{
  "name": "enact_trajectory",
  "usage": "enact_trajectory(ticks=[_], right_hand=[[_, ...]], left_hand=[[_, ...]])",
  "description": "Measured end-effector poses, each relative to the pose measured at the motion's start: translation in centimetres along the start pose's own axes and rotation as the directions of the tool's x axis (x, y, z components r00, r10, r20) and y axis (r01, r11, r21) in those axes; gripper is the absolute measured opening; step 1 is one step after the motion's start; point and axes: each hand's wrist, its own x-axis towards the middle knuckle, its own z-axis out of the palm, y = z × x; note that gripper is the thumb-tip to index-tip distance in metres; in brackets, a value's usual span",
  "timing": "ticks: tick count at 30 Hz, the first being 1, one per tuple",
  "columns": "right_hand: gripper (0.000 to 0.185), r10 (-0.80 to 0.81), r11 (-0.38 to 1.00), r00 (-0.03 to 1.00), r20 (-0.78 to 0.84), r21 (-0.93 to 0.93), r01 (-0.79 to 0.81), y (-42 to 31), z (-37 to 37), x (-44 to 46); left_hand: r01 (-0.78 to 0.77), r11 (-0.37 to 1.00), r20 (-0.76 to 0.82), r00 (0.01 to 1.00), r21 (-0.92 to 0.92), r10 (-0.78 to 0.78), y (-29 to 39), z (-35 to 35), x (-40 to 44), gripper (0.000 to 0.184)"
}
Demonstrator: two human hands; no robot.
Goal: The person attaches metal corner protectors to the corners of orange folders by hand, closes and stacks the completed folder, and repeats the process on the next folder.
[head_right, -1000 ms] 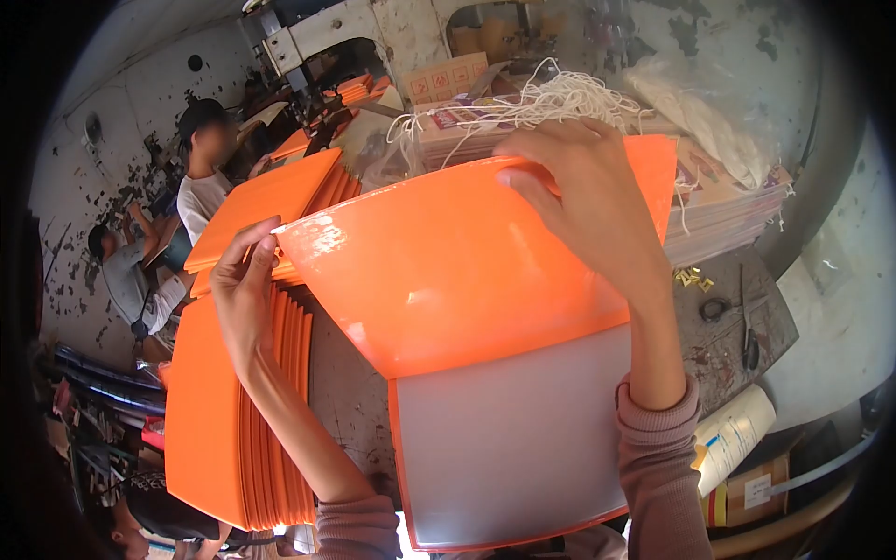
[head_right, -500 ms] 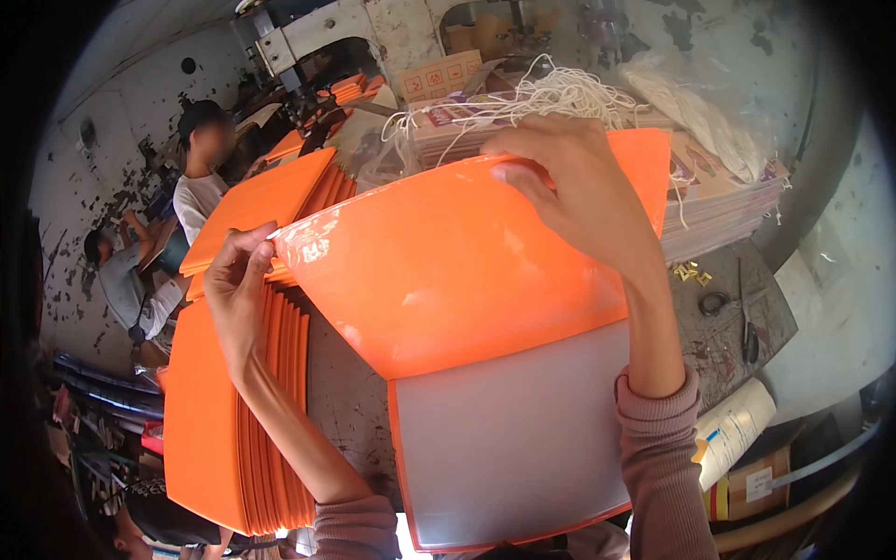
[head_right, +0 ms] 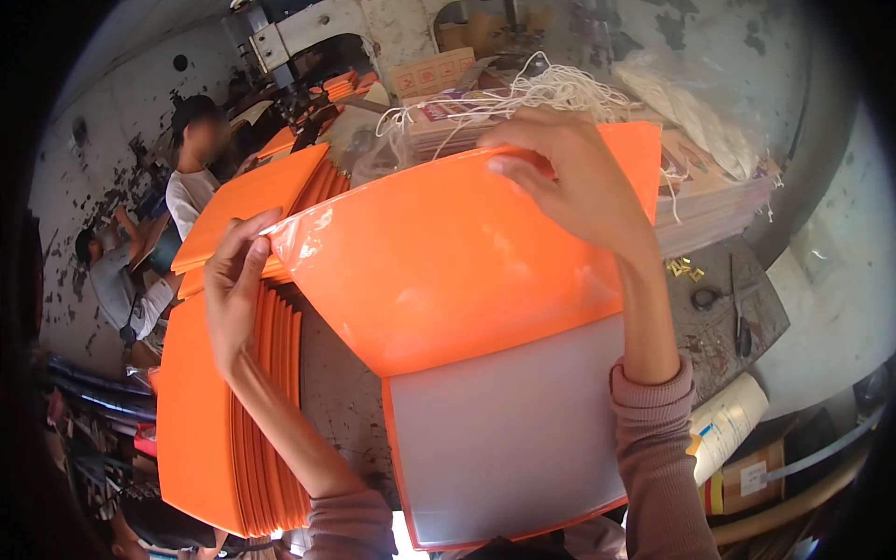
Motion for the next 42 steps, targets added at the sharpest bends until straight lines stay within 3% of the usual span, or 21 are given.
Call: enact_trajectory(ticks=[1, 2, 4, 6, 9, 10, 12, 16, 20, 23, 25, 30, 35, 39, 42], right_hand=[[0.014, -0.007, 1.0, 1.0, -0.005, 0.012, 0.007, 0.2, -0.1, 0.0], [0.014, -0.013, 1.0, 1.0, -0.011, 0.024, 0.013, 0.3, -0.1, 0.0], [0.014, 0.001, 1.0, 1.0, -0.007, 0.03, -0.001, 0.1, -0.2, 0.0], [0.014, 0.021, 0.999, 1.0, -0.006, 0.035, -0.021, 0.2, -0.3, -0.1], [0.015, 0.015, 0.999, 1.0, -0.002, 0.03, -0.015, 0.4, -0.4, -0.3], [0.015, 0.007, 1.0, 1.0, 0.005, 0.023, -0.007, 0.5, -0.4, -0.3], [0.015, 0.002, 1.0, 1.0, 0.01, 0.018, -0.002, 0.6, -0.5, -0.3], [0.015, -0.01, 1.0, 0.999, 0.043, 0.017, 0.009, 0.1, -0.4, -0.3], [0.014, -0.044, 0.999, 0.999, 0.015, 0.018, 0.044, 0.6, -0.1, -0.3], [0.013, -0.038, 0.998, 0.999, -0.01, 0.04, 0.039, 0.8, 0.3, -0.2], [0.013, -0.034, 0.999, 0.999, 0.012, 0.011, 0.033, 0.6, -0.1, -0.1], [0.013, -0.035, 0.998, 0.999, 0.032, -0.054, 0.037, 0.7, -0.2, -0.2], [0.014, -0.015, 0.999, 1.0, 0.003, 0.048, 0.015, 0.8, 0.0, -0.3], [0.014, -0.033, 0.999, 0.999, 0.024, 0.005, 0.033, 0.6, -0.1, -0.1], [0.013, 0.055, 0.996, 0.997, 0.061, 0.07, -0.059, 0.3, -0.2, -0.1]], left_hand=[[0.048, 0.99, 0.01, 0.999, -0.136, -0.047, -0.4, 0.0, 0.0, 0.018], [0.046, 0.99, 0.006, 0.999, -0.134, -0.046, -0.9, 0.3, 0.1, 0.018], [-0.054, 0.803, -0.065, 0.998, -0.594, 0.019, -2.5, 1.3, 0.6, 0.018], [-0.061, 0.778, -0.032, 0.998, -0.626, 0.053, -3.7, 1.5, 0.9, 0.016], [-0.055, 0.588, -0.03, 0.998, -0.807, 0.053, -4.9, 2.6, 1.1, 0.015], [-0.052, 0.59, -0.025, 0.998, -0.806, 0.053, -5.2, 3.1, 1.1, 0.015], [-0.027, 0.324, -0.001, 0.997, -0.946, 0.08, -5.1, 4.3, 1.0, 0.012], [0.041, 0.212, 0.084, 0.976, -0.976, 0.198, -5.9, 4.4, 1.4, 0.011], [0.069, 0.219, 0.106, 0.981, -0.973, 0.165, -5.6, 4.5, 1.4, 0.01], [0.1, 0.1, 0.113, 0.986, -0.99, 0.124, -5.8, 5.0, 1.5, 0.009], [0.089, 0.043, 0.096, 0.975, -0.995, 0.202, -5.8, 5.5, 1.6, 0.01], [0.025, 0.049, 0.033, 0.983, -0.998, 0.183, -6.3, 6.2, 1.5, 0.013], [-0.019, 0.036, -0.01, 0.976, -0.999, 0.216, -6.5, 6.7, 1.3, 0.013], [-0.066, 0.086, -0.053, 0.988, -0.994, 0.145, -6.5, 6.8, 0.9, 0.014], [-0.059, 0.098, -0.044, 0.988, -0.993, 0.149, -6.6, 6.8, 1.0, 0.015]])
